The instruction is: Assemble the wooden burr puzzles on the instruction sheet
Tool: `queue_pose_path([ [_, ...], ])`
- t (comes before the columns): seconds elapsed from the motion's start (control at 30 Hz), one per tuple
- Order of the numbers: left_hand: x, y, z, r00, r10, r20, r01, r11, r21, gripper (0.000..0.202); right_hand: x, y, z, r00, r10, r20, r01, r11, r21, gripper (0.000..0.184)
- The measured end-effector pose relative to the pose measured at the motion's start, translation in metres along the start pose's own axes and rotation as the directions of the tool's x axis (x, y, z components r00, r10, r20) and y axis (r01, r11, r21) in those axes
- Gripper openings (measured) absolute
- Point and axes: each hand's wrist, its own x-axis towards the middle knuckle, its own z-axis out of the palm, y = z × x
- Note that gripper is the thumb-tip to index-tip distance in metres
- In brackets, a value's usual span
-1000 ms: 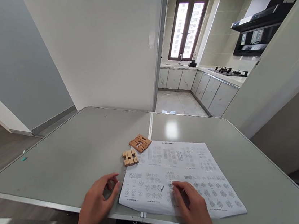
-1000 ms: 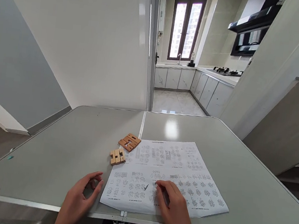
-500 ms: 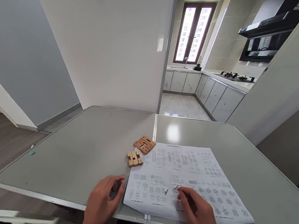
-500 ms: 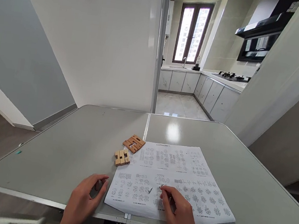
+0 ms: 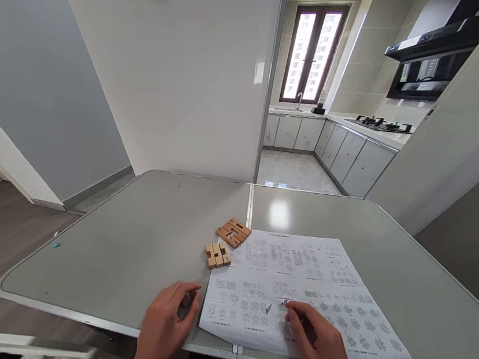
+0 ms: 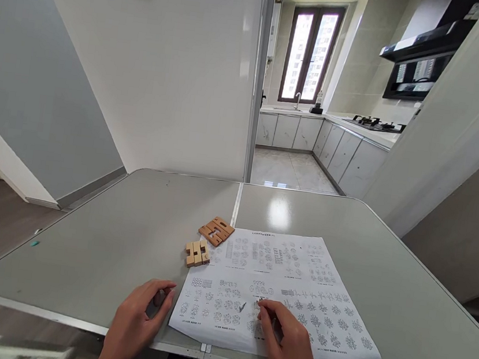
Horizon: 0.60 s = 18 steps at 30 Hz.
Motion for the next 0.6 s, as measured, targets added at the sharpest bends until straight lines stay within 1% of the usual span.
queue_pose_path([
  [0.17,-0.0004,-0.0019,0.0012,1.000,-0.003,-0.006,0.003,1.000,-0.001,0.032,-0.0006,0.0014,-0.0001,1.000,0.005,-0.001,-0.005,1.000,-0.006,0.034],
  [0.33,0.0000,0.0007,-0.0016,1.000,0.005,0.000,-0.005,1.000,-0.011,0.031,0.0001,0.0000,-0.0004,1.000,0.005,0.020,-0.005,1.000,0.003,0.035],
  [0.6,0.0002,0.0017,-0.0013,1.000,0.006,-0.003,-0.006,1.000,-0.006,0.032,0.0005,-0.0035,0.0003,1.000,0.005,0.000,-0.005,1.000,0.028,0.037],
])
